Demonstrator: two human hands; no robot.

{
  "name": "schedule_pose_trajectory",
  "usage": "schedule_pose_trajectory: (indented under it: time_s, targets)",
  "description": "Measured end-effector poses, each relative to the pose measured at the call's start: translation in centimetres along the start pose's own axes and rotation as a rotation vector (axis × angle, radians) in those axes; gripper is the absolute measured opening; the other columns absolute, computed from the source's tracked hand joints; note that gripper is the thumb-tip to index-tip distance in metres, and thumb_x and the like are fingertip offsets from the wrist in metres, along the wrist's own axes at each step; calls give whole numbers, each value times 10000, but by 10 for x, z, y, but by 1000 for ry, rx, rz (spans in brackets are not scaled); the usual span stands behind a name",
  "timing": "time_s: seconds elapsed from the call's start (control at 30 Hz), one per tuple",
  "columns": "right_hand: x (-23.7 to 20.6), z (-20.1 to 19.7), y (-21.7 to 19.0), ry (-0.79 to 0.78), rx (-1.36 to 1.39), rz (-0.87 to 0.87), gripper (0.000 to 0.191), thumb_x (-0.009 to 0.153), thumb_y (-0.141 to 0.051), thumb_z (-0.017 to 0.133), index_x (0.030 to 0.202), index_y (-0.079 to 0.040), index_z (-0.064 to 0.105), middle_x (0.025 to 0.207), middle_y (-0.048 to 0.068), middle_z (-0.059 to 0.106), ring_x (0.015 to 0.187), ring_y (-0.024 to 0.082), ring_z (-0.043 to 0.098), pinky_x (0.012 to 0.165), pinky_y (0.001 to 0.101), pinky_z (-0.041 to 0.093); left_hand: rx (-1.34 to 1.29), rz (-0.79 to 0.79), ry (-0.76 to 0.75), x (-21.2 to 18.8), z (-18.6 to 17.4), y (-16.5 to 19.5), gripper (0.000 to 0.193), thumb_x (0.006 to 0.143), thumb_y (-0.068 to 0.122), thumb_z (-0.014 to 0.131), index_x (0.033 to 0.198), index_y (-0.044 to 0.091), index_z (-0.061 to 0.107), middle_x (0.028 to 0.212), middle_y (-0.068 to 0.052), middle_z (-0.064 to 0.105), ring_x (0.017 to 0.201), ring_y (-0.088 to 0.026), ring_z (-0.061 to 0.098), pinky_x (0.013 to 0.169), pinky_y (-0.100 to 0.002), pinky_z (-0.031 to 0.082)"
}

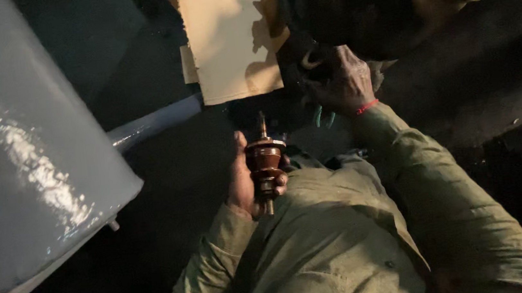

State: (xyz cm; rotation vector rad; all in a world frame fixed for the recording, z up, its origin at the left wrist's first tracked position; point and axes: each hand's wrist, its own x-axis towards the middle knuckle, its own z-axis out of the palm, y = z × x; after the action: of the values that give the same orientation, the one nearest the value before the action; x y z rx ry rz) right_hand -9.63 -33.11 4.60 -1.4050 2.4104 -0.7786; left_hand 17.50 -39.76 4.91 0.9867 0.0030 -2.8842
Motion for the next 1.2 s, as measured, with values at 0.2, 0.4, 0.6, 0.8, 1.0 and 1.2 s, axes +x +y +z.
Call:
schedule_pose_trajectory:
  time_s: [0.2, 0.4, 0.6, 0.8, 1.0, 1.2]
  targets:
    - [-30, 3, 11, 129, 1275, 731, 599, 900, -462, 746, 1314, -68, 567, 1226, 206, 672, 1071, 300, 741, 906, 401, 646, 68, 28, 197, -20, 24, -1, 875, 920, 822, 401, 1184, 14, 609, 892, -147, 692, 571, -234, 684, 425, -344, 563]
    - [-92, -13, -34, 22, 1687, 660, 510, 922, -231, 708, 1332, -72, 451, 1213, 137, 534, 1108, 320, 632, 930, 548, 634, 316, 104, 267, -51, 30, -14, 721, 1000, 706, 405, 1183, 36, 597, 830, -104, 610, 632, -205, 671, 514, -346, 583]
    - [-123, 5, -63, -240, 1876, 777, 518, 836, -49, 711, 1310, -77, 505, 1246, 77, 543, 1161, 218, 607, 981, 418, 574, 738, 367, 255, -50, 17, -34, 551, 1175, 575, 496, 1079, 34, 529, 1030, -66, 554, 938, -138, 594, 824, -326, 578]
    - [-139, 15, -68, -249, 1563, 648, 569, 836, 65, 794, 1295, -91, 496, 1226, 52, 596, 1154, 167, 638, 983, 354, 591, 640, 217, 381, -42, 30, -45, 566, 1020, 608, 458, 1165, 80, 600, 1008, -82, 651, 840, -169, 675, 682, -330, 609]
    - [-147, 5, -71, -168, 1233, 555, 531, 854, 84, 795, 1267, -81, 505, 1240, 48, 591, 1145, 139, 624, 951, 329, 597, 496, 132, 269, -33, 37, -39, 629, 1010, 585, 511, 1235, 9, 625, 1010, -121, 675, 836, -202, 703, 680, -388, 653]
    - [-136, -12, -63, -161, 1433, 838, 447, 879, 35, 697, 1270, -86, 517, 1164, 62, 543, 1072, 185, 606, 925, 411, 615, 132, 15, 166, -24, 10, -45, 548, 1015, 480, 563, 1173, -33, 675, 979, -186, 709, 802, -277, 707, 626, -415, 626]
